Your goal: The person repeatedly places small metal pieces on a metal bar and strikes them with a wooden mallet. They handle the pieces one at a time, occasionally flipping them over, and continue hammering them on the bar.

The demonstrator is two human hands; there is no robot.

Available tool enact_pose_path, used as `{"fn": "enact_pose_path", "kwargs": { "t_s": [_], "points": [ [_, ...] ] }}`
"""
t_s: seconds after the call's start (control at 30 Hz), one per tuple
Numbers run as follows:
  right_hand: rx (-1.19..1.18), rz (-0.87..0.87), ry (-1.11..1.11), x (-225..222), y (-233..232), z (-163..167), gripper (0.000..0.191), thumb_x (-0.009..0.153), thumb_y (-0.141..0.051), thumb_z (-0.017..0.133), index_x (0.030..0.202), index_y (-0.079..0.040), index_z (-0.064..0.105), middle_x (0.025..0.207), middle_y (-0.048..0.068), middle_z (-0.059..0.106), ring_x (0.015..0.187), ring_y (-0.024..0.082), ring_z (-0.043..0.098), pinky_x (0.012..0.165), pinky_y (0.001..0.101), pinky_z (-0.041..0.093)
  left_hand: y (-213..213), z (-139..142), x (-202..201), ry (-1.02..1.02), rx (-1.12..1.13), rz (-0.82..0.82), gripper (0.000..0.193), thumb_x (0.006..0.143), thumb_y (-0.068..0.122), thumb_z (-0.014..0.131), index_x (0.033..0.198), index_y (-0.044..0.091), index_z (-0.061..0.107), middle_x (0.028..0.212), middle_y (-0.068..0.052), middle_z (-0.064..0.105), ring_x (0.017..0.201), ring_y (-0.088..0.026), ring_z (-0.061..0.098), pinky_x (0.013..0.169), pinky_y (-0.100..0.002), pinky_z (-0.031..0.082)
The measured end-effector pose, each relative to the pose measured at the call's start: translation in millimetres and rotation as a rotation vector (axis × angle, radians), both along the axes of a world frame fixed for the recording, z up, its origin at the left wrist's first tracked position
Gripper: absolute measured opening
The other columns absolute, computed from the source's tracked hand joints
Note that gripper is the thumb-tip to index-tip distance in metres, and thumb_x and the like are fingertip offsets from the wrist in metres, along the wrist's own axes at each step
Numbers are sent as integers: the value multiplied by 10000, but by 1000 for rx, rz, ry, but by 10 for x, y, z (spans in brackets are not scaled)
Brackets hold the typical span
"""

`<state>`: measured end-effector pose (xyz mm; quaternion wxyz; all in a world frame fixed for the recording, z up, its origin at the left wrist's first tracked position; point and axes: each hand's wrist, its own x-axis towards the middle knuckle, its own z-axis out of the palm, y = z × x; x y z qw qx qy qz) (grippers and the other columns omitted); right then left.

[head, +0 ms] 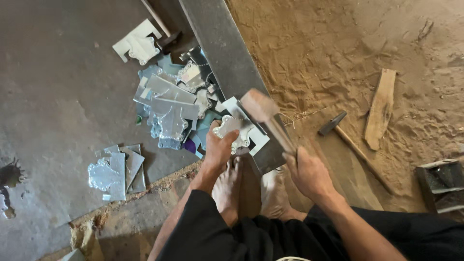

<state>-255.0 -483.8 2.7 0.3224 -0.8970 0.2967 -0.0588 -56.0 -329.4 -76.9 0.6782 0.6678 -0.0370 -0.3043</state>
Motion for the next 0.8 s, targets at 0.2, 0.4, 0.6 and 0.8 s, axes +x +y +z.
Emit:
{"fn": "enact_pose_path", "kwargs": {
  "t_s": [0.2, 0.4, 0.6, 0.8],
  "points": [
    [49, -100, 167, 176, -5, 29, 388, 987, -385, 588, 919, -6, 537, 736, 311, 651, 738, 523, 640, 673, 592, 482, 8, -39, -22, 122, -127, 30, 333, 834, 28, 703, 1145, 17, 585, 989, -62, 698, 873, -131, 637, 749, -277, 531],
    [60, -139, 230, 272, -34, 53, 406, 970, -424, 566, 925, -20, 558, 804, 328, 666, 815, 537, 640, 729, 612, 486, 38, -183, -8, 143, -156, 6, 302, 862, 9, 706, 1137, -15, 585, 1002, -88, 689, 884, -162, 644, 761, -316, 536],
    [84, -47, 186, 296, -48, 88, 417, 974, -422, 591, 922, -9, 572, 763, 330, 646, 771, 547, 625, 684, 621, 475, 167, -260, -9, 197, -269, -17, 306, 891, 17, 685, 1176, -11, 578, 1061, -90, 690, 950, -155, 662, 841, -311, 552],
    [10, -56, 99, 272, -29, 150, 390, 950, -377, 572, 989, 10, 559, 735, 315, 653, 736, 525, 644, 662, 598, 489, 173, -270, -31, 275, -324, 1, 332, 874, 25, 686, 1184, 4, 569, 1063, -92, 677, 942, -178, 660, 825, -345, 564]
  ]
}}
